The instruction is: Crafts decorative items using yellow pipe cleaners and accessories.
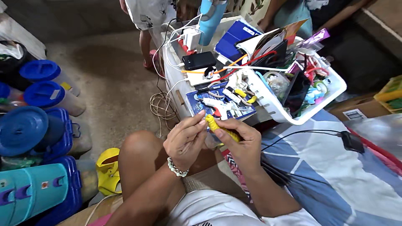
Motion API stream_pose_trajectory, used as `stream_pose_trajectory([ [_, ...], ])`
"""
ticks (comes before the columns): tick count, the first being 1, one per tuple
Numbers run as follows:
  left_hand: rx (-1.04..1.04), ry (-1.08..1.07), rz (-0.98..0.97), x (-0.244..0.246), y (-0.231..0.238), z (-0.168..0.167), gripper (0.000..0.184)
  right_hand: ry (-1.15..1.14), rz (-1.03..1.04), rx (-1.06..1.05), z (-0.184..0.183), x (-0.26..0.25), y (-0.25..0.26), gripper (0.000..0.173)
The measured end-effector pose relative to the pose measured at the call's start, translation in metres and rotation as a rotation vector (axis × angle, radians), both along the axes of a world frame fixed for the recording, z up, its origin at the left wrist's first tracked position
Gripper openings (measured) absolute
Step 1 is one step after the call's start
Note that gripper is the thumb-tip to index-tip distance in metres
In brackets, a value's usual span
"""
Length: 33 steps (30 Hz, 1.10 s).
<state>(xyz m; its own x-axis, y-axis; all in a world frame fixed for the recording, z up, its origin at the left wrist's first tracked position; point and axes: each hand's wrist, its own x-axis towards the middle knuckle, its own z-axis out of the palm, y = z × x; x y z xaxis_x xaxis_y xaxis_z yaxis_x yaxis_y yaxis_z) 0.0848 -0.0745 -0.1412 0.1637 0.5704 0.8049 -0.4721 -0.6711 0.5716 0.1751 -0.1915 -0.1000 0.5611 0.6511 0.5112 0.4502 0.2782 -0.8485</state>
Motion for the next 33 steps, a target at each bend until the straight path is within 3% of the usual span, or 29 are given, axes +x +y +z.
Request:
stream_pose_trajectory([
  [6,-0.015,0.045,-0.140,-0.005,-0.001,0.005,0.021,0.024,-0.018,0.021,0.003,0.004,-0.002,0.019],
  [15,-0.153,0.065,-0.424,-0.004,0.013,0.012,0.009,-0.040,0.005,-0.018,0.008,0.017,-0.009,0.018],
  [18,-0.205,0.086,-0.498,-0.005,0.015,0.012,0.017,-0.062,0.025,-0.022,0.008,0.019,-0.010,0.018],
  [29,-0.140,0.080,-0.416,-0.003,0.013,0.008,0.012,-0.098,0.041,-0.035,0.009,0.016,-0.009,0.018],
  [33,-0.143,0.134,-0.493,-0.003,0.016,0.010,0.021,-0.126,0.019,-0.082,0.015,0.022,-0.013,0.020],
])
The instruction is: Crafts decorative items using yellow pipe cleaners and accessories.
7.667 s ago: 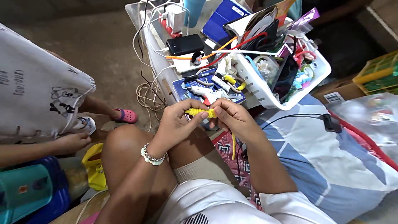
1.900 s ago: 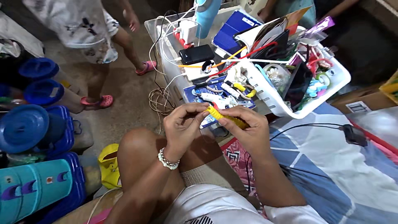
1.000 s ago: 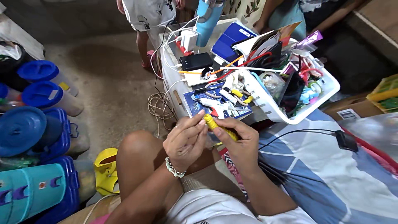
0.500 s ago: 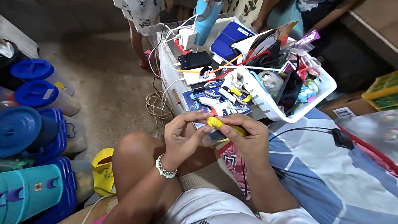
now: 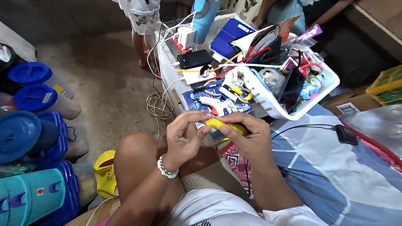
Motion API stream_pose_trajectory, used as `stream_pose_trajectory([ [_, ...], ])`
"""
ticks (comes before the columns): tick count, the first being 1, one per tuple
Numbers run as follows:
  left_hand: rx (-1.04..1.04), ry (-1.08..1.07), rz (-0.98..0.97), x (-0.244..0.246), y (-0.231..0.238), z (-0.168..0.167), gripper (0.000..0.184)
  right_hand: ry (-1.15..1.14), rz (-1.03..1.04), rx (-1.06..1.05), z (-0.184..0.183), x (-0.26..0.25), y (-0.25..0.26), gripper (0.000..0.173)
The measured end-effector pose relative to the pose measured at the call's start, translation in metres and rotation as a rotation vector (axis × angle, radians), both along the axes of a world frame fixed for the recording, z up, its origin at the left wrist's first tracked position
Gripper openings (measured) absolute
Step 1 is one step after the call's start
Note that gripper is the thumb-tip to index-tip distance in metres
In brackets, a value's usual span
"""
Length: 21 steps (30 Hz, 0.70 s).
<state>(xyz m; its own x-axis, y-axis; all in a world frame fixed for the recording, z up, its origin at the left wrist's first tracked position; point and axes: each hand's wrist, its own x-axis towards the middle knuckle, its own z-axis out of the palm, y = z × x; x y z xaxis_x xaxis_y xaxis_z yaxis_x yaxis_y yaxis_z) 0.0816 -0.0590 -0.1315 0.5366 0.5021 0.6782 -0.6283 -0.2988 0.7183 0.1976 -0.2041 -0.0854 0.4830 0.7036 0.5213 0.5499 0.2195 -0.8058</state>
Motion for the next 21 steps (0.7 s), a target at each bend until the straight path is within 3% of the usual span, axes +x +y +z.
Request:
stream_pose_trajectory([
  [4,0.007,0.038,-0.096,0.000,0.003,0.001,0.036,-0.042,0.033,-0.039,0.002,0.010,-0.003,0.022],
  [8,-0.004,0.045,-0.047,-0.001,0.004,0.000,0.023,-0.071,0.092,-0.154,0.003,0.016,-0.008,0.037],
  [12,-0.019,0.040,0.038,-0.003,0.010,0.003,0.023,0.010,0.097,-0.280,0.004,0.027,-0.019,0.053],
  [18,-0.061,0.072,0.068,-0.004,0.019,0.004,0.023,0.074,0.076,-0.343,0.004,0.043,-0.036,0.031],
  [21,-0.125,0.156,-0.090,-0.004,0.022,0.003,0.026,-0.022,-0.005,-0.343,0.008,0.047,-0.041,0.023],
])
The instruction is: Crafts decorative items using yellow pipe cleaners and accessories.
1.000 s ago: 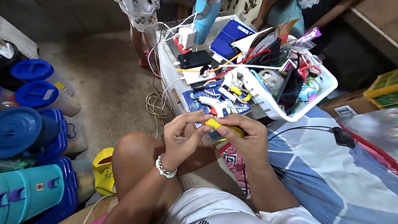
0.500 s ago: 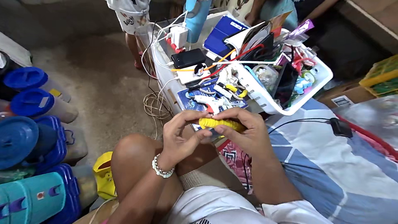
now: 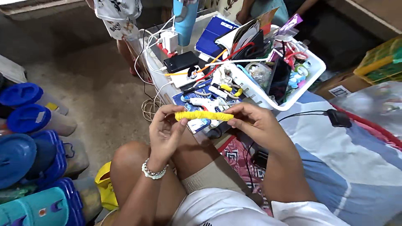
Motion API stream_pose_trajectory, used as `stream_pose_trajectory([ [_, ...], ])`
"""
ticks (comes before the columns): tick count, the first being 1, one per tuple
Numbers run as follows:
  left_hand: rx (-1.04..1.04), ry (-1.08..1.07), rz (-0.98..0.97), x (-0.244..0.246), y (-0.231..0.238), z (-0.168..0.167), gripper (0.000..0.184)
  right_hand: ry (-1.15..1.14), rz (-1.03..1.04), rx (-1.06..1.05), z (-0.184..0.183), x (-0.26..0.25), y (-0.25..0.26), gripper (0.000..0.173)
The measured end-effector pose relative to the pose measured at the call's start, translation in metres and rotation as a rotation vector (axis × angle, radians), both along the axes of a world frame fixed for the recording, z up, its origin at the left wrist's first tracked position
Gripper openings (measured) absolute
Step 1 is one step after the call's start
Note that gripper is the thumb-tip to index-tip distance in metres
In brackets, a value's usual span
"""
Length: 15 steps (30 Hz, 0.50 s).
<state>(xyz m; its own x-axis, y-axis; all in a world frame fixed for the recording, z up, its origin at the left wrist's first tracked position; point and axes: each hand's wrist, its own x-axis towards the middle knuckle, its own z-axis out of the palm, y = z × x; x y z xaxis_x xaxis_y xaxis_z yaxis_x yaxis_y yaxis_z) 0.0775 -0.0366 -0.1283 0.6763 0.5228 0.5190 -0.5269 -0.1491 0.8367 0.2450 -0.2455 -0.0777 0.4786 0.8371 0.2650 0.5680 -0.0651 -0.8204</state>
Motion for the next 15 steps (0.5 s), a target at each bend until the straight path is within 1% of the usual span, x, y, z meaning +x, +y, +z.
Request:
stream_pose_trajectory([
  [2,-0.104,0.058,-0.198,0.000,0.003,0.000,0.031,-0.105,-0.020,-0.004,0.005,0.004,-0.002,0.021],
  [4,-0.128,0.117,-0.320,0.001,0.003,-0.001,0.039,-0.198,-0.021,-0.018,0.009,0.009,-0.004,0.021],
  [6,0.001,0.153,-0.277,0.004,-0.001,-0.003,0.036,-0.267,-0.011,-0.034,0.013,0.011,-0.003,0.022],
  [9,0.224,0.154,-0.093,0.008,-0.007,-0.005,0.027,-0.289,0.006,-0.036,0.016,0.009,-0.001,0.024],
  [11,0.257,0.149,-0.010,0.010,-0.010,-0.006,0.025,-0.296,0.015,-0.029,0.015,0.008,0.002,0.028],
  [13,0.246,0.135,0.023,0.010,-0.010,-0.006,0.023,-0.327,0.017,-0.018,0.013,0.005,0.005,0.032],
  [15,0.235,0.113,0.033,0.009,-0.010,-0.007,0.022,-0.364,0.011,0.004,0.010,0.003,0.009,0.031],
])
